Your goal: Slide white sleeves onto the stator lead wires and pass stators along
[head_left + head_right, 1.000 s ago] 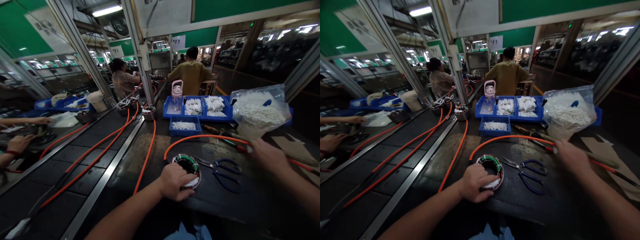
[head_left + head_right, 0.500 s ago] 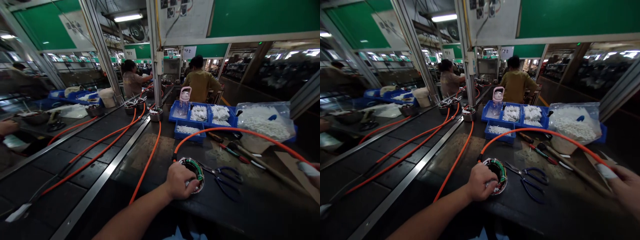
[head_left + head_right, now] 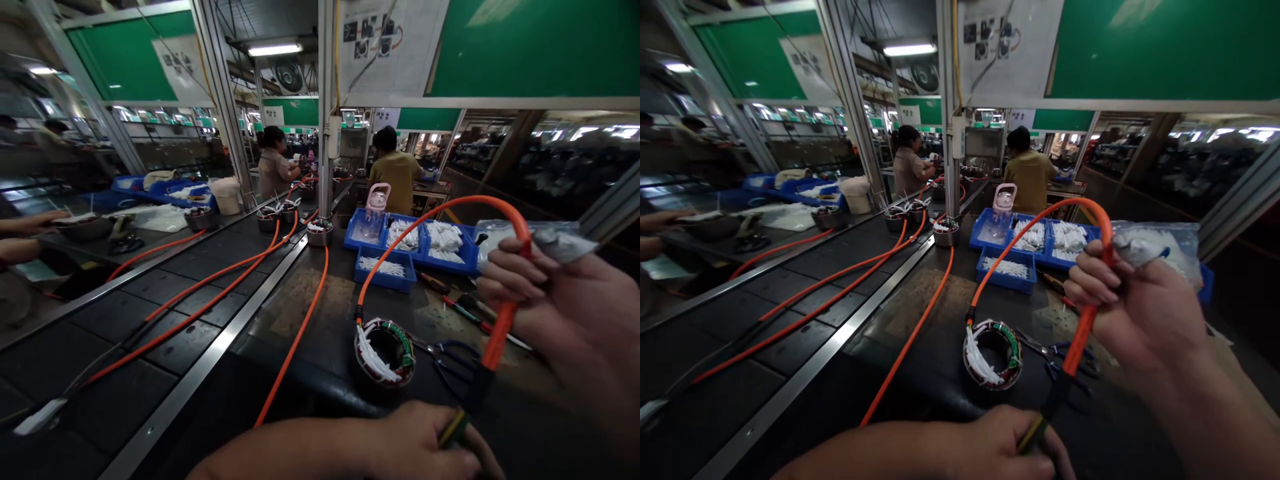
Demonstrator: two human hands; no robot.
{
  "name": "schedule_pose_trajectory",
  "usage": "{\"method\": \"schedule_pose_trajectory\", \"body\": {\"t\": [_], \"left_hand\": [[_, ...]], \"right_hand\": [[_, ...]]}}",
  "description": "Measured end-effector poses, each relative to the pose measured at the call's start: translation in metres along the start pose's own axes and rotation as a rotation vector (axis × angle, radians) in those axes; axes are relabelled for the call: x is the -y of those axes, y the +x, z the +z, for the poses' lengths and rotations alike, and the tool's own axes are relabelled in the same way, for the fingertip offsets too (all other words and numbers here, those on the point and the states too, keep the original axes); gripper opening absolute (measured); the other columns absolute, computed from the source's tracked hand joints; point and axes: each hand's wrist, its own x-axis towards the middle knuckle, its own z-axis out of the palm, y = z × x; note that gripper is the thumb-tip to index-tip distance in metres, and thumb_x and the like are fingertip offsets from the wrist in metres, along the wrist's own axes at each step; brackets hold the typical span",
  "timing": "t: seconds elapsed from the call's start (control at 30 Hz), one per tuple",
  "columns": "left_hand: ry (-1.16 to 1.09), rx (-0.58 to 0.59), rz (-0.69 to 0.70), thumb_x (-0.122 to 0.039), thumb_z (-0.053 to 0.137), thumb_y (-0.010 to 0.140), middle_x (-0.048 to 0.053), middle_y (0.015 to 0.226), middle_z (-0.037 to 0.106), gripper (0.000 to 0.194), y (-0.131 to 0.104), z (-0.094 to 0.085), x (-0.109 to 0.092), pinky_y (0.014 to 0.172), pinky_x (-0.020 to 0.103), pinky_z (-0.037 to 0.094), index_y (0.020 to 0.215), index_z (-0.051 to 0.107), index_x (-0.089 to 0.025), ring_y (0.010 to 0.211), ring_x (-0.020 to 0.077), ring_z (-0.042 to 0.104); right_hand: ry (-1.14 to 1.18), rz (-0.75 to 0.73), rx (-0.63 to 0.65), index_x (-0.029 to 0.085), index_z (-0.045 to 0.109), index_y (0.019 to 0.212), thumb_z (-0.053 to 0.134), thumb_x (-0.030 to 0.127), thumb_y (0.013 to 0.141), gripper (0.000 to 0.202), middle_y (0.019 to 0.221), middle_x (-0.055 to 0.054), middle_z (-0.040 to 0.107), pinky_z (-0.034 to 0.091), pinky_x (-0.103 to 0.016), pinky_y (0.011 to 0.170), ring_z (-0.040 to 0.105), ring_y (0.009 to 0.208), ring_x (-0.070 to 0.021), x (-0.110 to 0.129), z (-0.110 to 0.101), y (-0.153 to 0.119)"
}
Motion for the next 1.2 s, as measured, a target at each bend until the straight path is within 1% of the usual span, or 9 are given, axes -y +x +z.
{"method": "schedule_pose_trajectory", "body": {"t": [0.17, 0.27, 0.47, 0.63, 0.8, 0.93, 1.07, 1.13, 1.2], "left_hand": [[0.617, -0.209, -0.014, -0.028, 0.049, 0.082, 0.005, 0.091, 0.067, 0.028, 0.032, -0.058, 0.022, 0.068, 0.03, 0.048, 0.109, 0.056, -0.02, 0.083, 0.0216, 0.063], [0.632, -0.063, -0.011, -0.041, 0.047, 0.085, 0.003, 0.089, 0.065, 0.025, 0.04, -0.076, 0.037, 0.065, 0.027, 0.047, 0.095, 0.059, -0.022, 0.082, 0.0196, 0.062], [0.722, -0.313, 0.084, -0.055, 0.054, 0.076, 0.007, 0.087, 0.061, 0.042, -0.005, -0.052, 0.064, 0.077, 0.036, 0.044, 0.091, 0.058, -0.016, 0.083, 0.0213, 0.056], [0.699, -0.471, 0.091, -0.054, 0.048, 0.078, 0.006, 0.064, 0.058, 0.043, -0.012, -0.029, 0.083, 0.073, 0.038, 0.041, 0.061, 0.057, -0.016, 0.071, 0.0197, 0.052], [0.301, -0.696, 0.068, -0.052, 0.019, 0.088, 0.006, 0.047, 0.05, 0.063, -0.002, -0.03, 0.086, 0.068, 0.038, 0.039, 0.043, 0.047, -0.018, 0.058, 0.0168, 0.049], [0.058, -0.798, -0.004, -0.043, -0.007, 0.092, 0.006, 0.044, 0.05, 0.074, -0.015, -0.035, 0.074, 0.063, 0.034, 0.043, 0.044, 0.045, -0.02, 0.053, 0.0148, 0.05], [-0.557, -0.862, -0.137, -0.048, -0.013, 0.089, 0.007, 0.047, 0.048, 0.079, -0.034, -0.043, 0.05, 0.057, 0.032, 0.044, 0.041, 0.043, -0.02, 0.053, 0.0145, 0.05], [-0.788, -0.903, -0.126, -0.057, -0.009, 0.087, 0.006, 0.045, 0.043, 0.079, -0.041, -0.054, 0.04, 0.059, 0.033, 0.045, 0.038, 0.042, -0.02, 0.053, 0.0144, 0.047], [-0.865, -0.966, -0.059, -0.061, -0.007, 0.085, 0.003, 0.041, 0.036, 0.078, -0.045, -0.07, 0.035, 0.064, 0.035, 0.045, 0.036, 0.038, -0.02, 0.051, 0.0143, 0.043]], "right_hand": [[-0.048, -0.166, 0.095, 0.023, 0.043, 0.072, 0.024, 0.036, 0.089, 0.029, 0.061, 0.006, 0.007, 0.014, -0.03, 0.046, 0.005, 0.048, -0.0112, 0.029, 0.019, 0.016], [0.023, -0.153, 0.15, 0.023, 0.046, 0.07, 0.03, 0.037, 0.09, 0.028, 0.05, 0.006, 0.013, 0.013, -0.027, 0.043, 0.009, 0.042, -0.0096, 0.013, 0.041, 0.019], [0.111, -0.074, 0.151, 0.02, 0.048, 0.066, 0.047, 0.051, 0.084, 0.036, 0.04, 0.007, 0.022, 0.014, -0.022, 0.037, 0.015, 0.036, -0.0072, -0.06, 0.044, 0.013], [0.216, -0.041, 0.082, 0.019, 0.048, 0.07, 0.047, 0.047, 0.085, 0.031, 0.042, 0.008, 0.025, 0.017, -0.02, 0.038, 0.016, 0.038, -0.0069, -0.071, 0.047, 0.023], [0.206, 0.007, 0.136, 0.02, 0.045, 0.07, 0.052, 0.037, 0.079, 0.02, 0.046, 0.008, 0.027, 0.021, -0.018, 0.037, 0.019, 0.037, -0.0071, -0.074, 0.066, 0.044], [0.067, 0.15, 0.187, 0.019, 0.05, 0.071, 0.052, 0.042, 0.078, 0.024, 0.061, 0.001, 0.05, 0.04, -0.022, 0.049, 0.045, 0.051, -0.0105, -0.089, 0.07, 0.057], [-0.366, 0.321, 0.648, 0.016, 0.062, 0.078, 0.06, 0.044, 0.075, 0.028, 0.083, -0.006, 0.062, 0.046, -0.033, 0.077, 0.056, 0.078, -0.0183, -0.101, 0.053, 0.05], [-0.416, 0.214, 0.744, 0.019, 0.063, 0.094, 0.056, 0.046, 0.078, 0.032, 0.103, -0.008, 0.061, 0.041, -0.039, 0.09, 0.056, 0.094, -0.0226, -0.108, 0.034, 0.037], [-0.468, 0.023, 0.619, 0.026, 0.054, 0.114, 0.042, 0.052, 0.083, 0.042, 0.122, -0.008, 0.052, 0.037, -0.043, 0.096, 0.049, 0.11, -0.0257, -0.122, 0.016, 0.018]]}}
